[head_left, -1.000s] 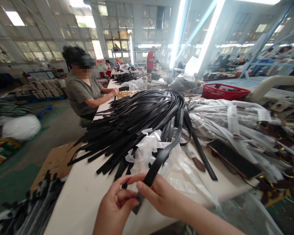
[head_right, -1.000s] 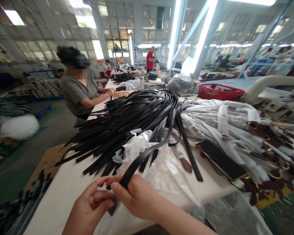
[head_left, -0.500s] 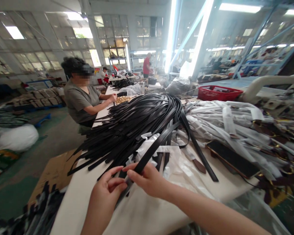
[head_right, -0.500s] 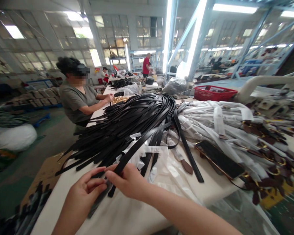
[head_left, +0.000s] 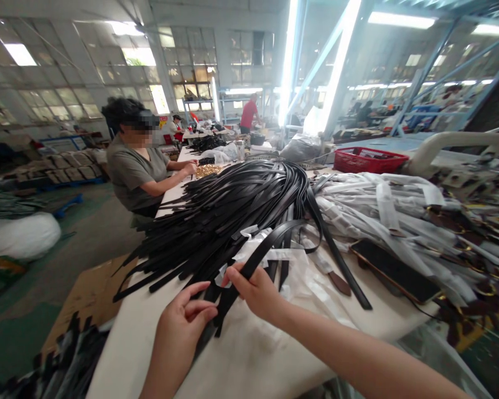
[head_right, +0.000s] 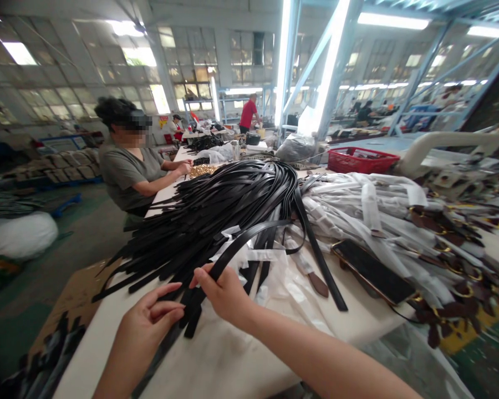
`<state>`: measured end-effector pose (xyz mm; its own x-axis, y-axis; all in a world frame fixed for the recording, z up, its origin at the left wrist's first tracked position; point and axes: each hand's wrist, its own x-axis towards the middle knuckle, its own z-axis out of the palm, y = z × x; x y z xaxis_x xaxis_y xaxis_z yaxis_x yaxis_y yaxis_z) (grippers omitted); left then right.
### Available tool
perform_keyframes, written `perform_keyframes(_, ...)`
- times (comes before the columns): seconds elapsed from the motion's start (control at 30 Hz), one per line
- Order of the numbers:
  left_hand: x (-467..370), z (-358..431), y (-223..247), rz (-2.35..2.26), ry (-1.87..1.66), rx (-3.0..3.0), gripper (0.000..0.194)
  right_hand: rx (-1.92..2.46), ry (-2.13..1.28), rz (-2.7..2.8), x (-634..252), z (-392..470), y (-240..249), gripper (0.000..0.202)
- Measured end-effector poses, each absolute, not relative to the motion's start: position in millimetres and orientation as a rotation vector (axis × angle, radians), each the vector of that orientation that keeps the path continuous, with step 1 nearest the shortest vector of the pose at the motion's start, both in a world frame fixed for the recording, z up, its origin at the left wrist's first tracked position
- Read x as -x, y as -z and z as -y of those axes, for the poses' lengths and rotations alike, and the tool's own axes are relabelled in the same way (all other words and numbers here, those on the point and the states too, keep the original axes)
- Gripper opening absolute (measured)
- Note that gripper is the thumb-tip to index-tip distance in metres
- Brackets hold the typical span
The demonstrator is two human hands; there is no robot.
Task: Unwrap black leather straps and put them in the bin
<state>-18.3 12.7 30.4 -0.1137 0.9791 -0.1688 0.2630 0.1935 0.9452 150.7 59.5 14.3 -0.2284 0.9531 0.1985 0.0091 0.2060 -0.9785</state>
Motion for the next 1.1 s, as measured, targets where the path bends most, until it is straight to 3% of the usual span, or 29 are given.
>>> perform_keyframes(0.13, 30.0, -14.5, -19.3, -1.421, -1.03, -1.166, 0.051, 0.987, -1.198, 1.466, -149.7, -65.7, -8.5, 0.042)
perform_keyframes(0.33, 34.2, -14.1, -10.7, -1.515, -0.904, -1.283, 0.016, 1.005, -1.163, 1.458, -149.4, -66.2, -4.6, 0.042)
perform_keyframes(0.87, 10.0, -23.4, -29.8, -1.367, -1.044, -1.124, 0.036, 0.847, -0.996, 1.577, -154.1, -59.9, -8.6, 0.028)
perform_keyframes(1.1, 3.1, -17.7, -33.2, -1.342, -1.05, -1.167, 0.032, 0.764, -1.021, 1.636, -145.0, -41.1, -6.2, 0.027)
